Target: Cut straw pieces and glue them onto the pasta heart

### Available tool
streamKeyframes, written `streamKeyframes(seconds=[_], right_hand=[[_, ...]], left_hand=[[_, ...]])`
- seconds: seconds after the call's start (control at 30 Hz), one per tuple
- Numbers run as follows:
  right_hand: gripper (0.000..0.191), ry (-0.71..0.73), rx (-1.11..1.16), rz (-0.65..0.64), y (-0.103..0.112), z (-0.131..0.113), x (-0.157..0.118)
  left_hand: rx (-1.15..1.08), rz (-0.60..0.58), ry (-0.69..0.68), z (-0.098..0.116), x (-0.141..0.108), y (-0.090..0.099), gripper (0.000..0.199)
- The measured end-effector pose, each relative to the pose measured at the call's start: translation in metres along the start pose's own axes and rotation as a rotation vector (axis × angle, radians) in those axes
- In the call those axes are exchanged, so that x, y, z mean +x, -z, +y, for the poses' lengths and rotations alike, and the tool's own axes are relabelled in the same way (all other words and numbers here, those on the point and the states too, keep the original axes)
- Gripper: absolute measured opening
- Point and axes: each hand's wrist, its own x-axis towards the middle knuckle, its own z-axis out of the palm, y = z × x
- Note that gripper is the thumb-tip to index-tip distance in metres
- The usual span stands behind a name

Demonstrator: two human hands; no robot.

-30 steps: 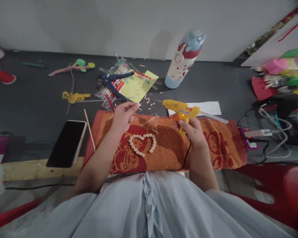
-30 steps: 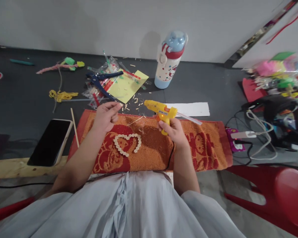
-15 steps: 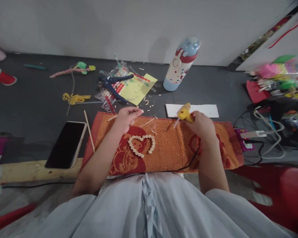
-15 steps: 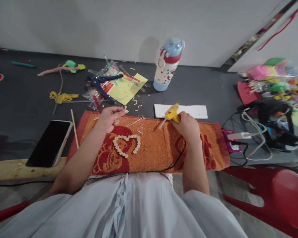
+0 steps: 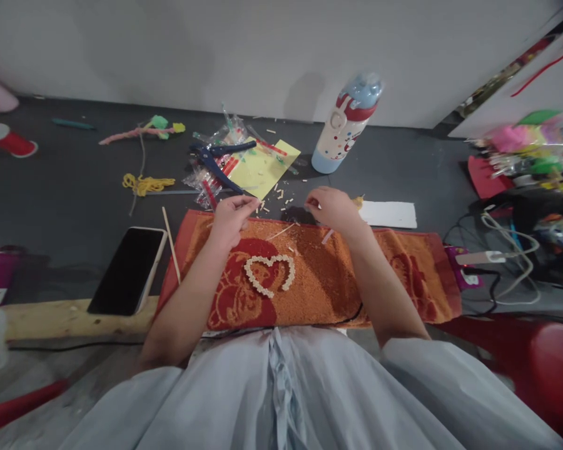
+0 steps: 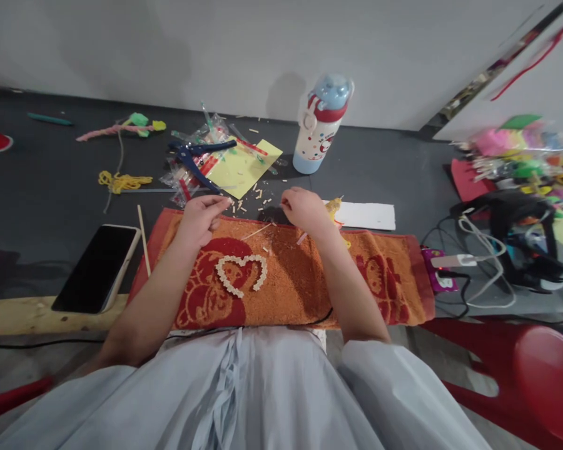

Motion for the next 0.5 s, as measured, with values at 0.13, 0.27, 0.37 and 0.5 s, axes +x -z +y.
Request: streamKeyframes(seconds=[0.13, 0.27, 0.37, 0.5], right_hand=[[0.022, 0.047, -0.031, -0.021, -0.017, -0.005, 0.023], [0.025, 0.090, -0.067, -0.035, -0.026, -0.004, 0.035], [0.024, 0.116, -0.086, -0.035, -0.031, -0.002, 0.041], [0.024, 0.173, -0.094, -0.031, -0.035, 0.001, 0.045]], left_hand=[[-0.002, -0.012, 0.004, 0.000, -0.001, 0.000, 0.026], [0.011, -0.015, 0.011, 0.001, -0.002, -0.001, 0.027], [0.011, -0.011, 0.010, 0.002, -0.002, -0.001, 0.029], [0.016, -0.022, 0.010, 0.000, -0.002, -0.001, 0.029]])
